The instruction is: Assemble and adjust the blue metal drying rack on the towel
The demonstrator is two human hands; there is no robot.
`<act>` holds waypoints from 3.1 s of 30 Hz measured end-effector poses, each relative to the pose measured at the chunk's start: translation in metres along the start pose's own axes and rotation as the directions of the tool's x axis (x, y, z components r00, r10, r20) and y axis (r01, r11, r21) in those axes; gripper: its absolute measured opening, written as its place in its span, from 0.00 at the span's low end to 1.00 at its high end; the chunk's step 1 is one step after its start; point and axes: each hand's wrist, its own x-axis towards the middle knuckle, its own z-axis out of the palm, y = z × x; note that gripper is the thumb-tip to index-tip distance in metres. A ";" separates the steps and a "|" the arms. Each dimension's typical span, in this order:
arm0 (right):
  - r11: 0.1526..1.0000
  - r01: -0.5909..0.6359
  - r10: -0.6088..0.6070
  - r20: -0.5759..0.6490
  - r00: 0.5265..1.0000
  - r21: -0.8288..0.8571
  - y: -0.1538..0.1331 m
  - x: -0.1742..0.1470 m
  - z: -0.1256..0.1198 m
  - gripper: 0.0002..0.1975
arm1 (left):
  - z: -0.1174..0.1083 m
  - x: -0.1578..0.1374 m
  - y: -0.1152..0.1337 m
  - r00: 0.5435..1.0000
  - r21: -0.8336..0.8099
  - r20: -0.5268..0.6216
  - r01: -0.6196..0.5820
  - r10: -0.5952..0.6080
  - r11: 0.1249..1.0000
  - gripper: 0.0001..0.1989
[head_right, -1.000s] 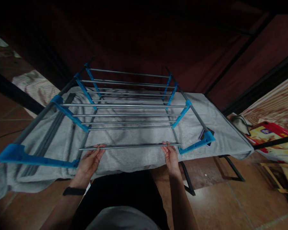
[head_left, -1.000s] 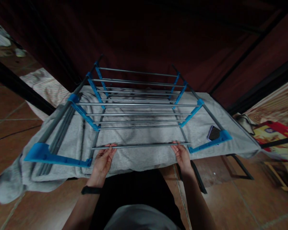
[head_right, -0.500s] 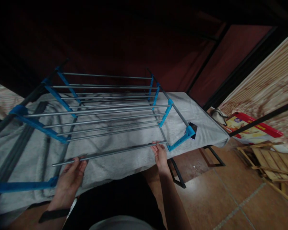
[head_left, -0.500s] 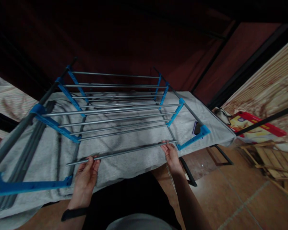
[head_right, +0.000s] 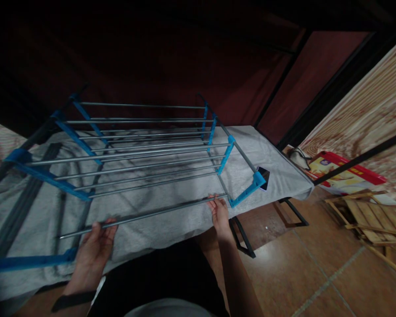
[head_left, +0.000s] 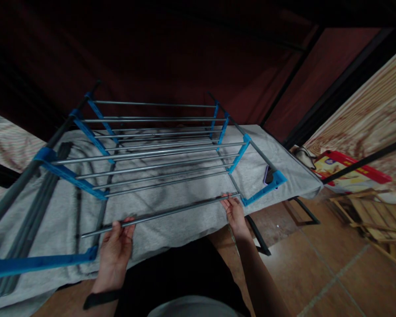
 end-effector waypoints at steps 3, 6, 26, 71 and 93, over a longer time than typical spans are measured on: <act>1.000 -0.003 0.002 0.009 1.000 0.012 0.000 0.000 0.000 0.09 | 0.000 -0.002 0.001 1.000 0.024 0.029 0.002 -0.003 1.000 0.12; 1.000 -0.005 0.005 0.006 1.000 0.009 0.000 0.001 0.001 0.10 | -0.001 -0.002 0.002 0.997 0.020 0.058 0.041 -0.042 0.999 0.12; 0.999 0.030 -0.029 0.034 0.999 -0.035 0.002 0.002 -0.006 0.09 | 0.000 -0.002 -0.001 1.000 0.000 -0.001 0.001 -0.001 1.000 0.14; 0.994 0.056 -0.057 -0.009 0.998 -0.093 0.001 0.006 -0.019 0.07 | -0.003 -0.021 -0.008 0.993 0.008 0.108 0.048 -0.048 0.999 0.08; 0.988 0.021 -0.019 0.015 1.000 -0.150 -0.005 0.017 -0.032 0.06 | -0.005 -0.018 -0.008 0.994 -0.018 0.109 -0.003 0.005 1.000 0.03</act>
